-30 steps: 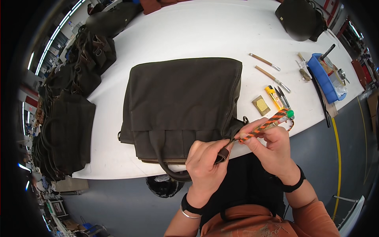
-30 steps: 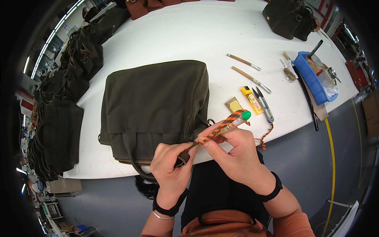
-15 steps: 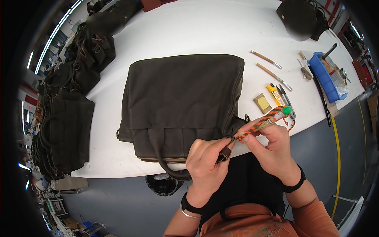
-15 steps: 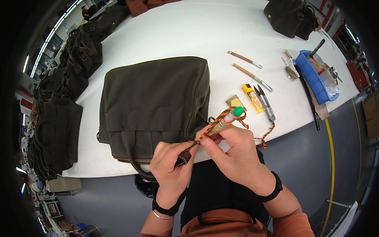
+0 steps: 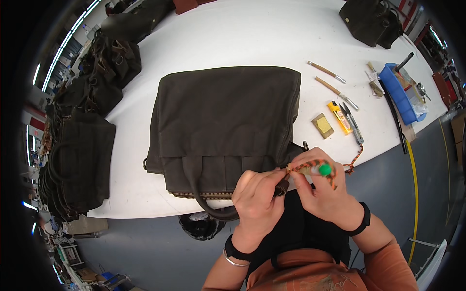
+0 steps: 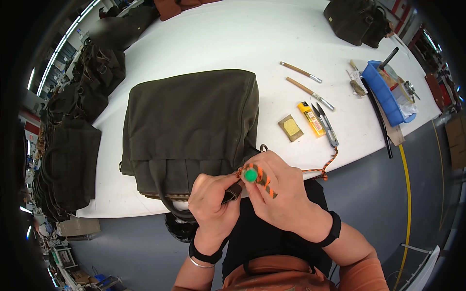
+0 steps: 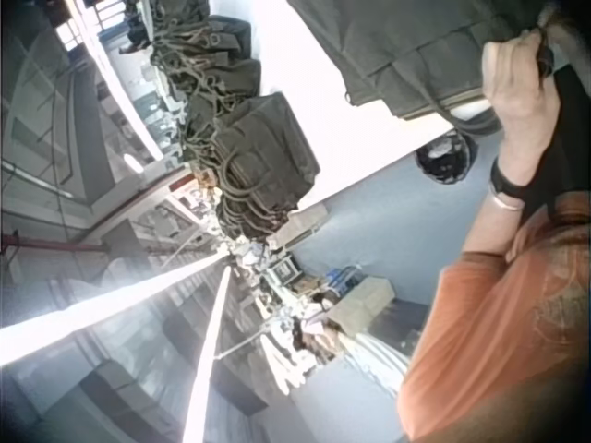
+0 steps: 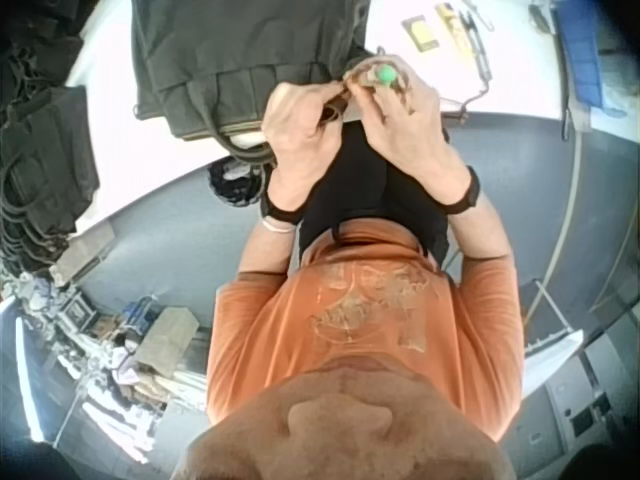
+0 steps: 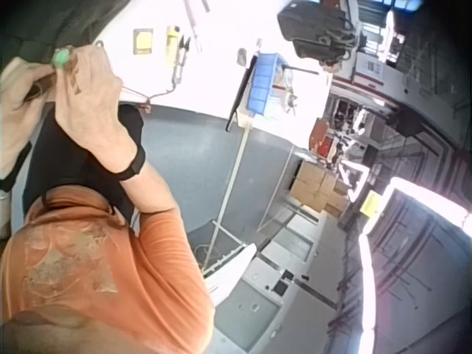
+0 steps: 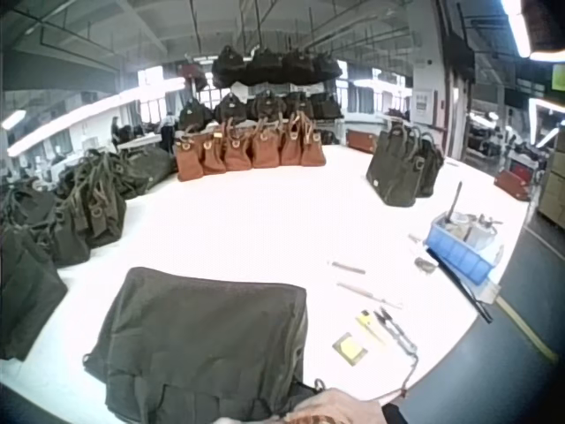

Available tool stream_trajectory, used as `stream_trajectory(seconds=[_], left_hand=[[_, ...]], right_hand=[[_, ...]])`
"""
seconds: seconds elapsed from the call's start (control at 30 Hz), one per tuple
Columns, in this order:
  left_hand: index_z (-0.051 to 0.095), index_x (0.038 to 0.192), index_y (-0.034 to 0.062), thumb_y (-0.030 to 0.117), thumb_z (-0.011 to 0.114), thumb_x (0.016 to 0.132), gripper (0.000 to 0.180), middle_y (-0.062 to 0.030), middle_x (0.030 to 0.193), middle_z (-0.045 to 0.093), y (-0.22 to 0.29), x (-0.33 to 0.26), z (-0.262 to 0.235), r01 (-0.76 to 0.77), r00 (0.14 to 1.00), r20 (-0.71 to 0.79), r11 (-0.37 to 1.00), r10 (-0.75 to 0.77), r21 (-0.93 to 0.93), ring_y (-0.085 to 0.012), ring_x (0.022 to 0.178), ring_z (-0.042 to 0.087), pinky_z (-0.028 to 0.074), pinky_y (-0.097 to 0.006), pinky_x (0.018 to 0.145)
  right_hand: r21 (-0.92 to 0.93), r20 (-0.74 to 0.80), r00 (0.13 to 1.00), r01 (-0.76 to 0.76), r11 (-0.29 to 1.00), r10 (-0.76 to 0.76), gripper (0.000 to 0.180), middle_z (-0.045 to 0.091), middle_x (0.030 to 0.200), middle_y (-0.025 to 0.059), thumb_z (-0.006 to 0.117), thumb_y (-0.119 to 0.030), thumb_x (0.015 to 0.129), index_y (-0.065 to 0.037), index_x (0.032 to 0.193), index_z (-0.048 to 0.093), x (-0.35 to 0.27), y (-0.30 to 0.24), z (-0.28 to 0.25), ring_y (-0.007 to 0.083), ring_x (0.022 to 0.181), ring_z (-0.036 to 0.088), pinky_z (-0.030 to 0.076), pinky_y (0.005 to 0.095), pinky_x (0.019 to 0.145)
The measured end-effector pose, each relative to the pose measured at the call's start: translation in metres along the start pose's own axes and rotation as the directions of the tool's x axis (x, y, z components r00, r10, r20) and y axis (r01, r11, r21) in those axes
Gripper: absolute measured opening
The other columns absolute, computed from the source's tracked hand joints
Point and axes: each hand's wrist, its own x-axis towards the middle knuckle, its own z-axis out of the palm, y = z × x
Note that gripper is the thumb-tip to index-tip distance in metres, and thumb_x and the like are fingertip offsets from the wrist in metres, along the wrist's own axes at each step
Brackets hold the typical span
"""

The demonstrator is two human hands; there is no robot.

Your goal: The person applies a small yellow block to the zipper area and corners of a dark green canvas bag. They then inspect the bag's exterior and interior, checking the handles and lining before placing the finished bag on a stack of similar items.

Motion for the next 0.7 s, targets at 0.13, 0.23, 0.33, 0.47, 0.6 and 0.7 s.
stream_trajectory(seconds=[0.13,0.23,0.33,0.47,0.6,0.7], left_hand=[[0.069,0.093,0.0023,-0.008,0.072,0.067,0.028,-0.0087,0.081,0.069,-0.002,0.0,0.001,-0.019,1.0,-0.006,0.999,0.02,0.029,-0.0261,0.069,0.061,0.05,-0.034,0.063],[0.07,0.092,0.0023,-0.008,0.073,0.068,0.026,-0.0085,0.08,0.069,0.001,0.002,-0.003,-0.01,1.0,-0.011,0.999,0.011,0.034,-0.0261,0.069,0.061,0.049,-0.035,0.064],[0.07,0.091,0.0025,-0.005,0.076,0.07,0.024,-0.0082,0.08,0.069,0.002,0.002,-0.004,0.002,1.0,-0.021,1.0,-0.002,0.027,-0.0257,0.069,0.061,0.049,-0.035,0.064],[0.072,0.089,0.0038,0.0,0.081,0.071,0.021,-0.0068,0.078,0.07,0.002,0.002,0.0,0.026,0.999,-0.044,0.999,-0.025,0.025,-0.0235,0.068,0.061,0.048,-0.033,0.063],[0.072,0.088,0.0049,0.002,0.084,0.071,0.021,-0.0057,0.077,0.071,0.004,0.003,0.0,0.035,0.998,-0.059,0.999,-0.033,0.04,-0.0219,0.068,0.061,0.048,-0.031,0.062],[0.072,0.087,0.0053,0.002,0.084,0.071,0.021,-0.0055,0.077,0.071,0.005,0.003,0.001,0.044,0.998,-0.054,0.998,-0.042,0.043,-0.0215,0.067,0.061,0.048,-0.031,0.062]], right_hand=[[0.034,0.014,0.999,-0.032,0.999,0.032,0.021,0.063,0.097,0.0128,0.068,0.007,0.078,0.001,0.097,0.061,-0.003,-0.001,0.0,0.0289,0.08,0.065,0.053,0.0345,0.064],[0.111,-0.014,0.998,-0.06,0.992,0.062,0.019,0.063,0.099,0.0122,0.067,0.009,0.079,0.001,0.096,0.062,-0.003,-0.002,-0.002,0.0286,0.084,0.065,0.055,0.0343,0.07],[0.167,-0.055,0.994,-0.083,0.982,0.094,0.017,0.065,0.099,0.0125,0.066,0.01,0.081,0.001,0.095,0.063,-0.003,-0.003,-0.006,0.0282,0.088,0.066,0.055,0.0343,0.074],[0.219,-0.141,0.977,-0.126,0.968,0.159,0.015,0.067,0.098,0.0126,0.065,0.009,0.084,0.001,0.096,0.064,-0.005,-0.01,-0.013,0.0271,0.088,0.067,0.054,0.034,0.079],[0.365,-0.098,0.953,-0.233,0.901,0.287,0.012,0.066,0.099,0.0115,0.065,0.005,0.089,0.003,0.101,0.066,-0.005,-0.007,-0.016,0.0197,0.088,0.066,0.054,0.03,0.077],[0.518,0.059,0.897,-0.402,0.755,0.437,0.011,0.062,0.106,0.0121,0.063,0.004,0.093,0.006,0.104,0.064,-0.008,-0.007,-0.015,0.0138,0.089,0.062,0.054,0.0269,0.078]])
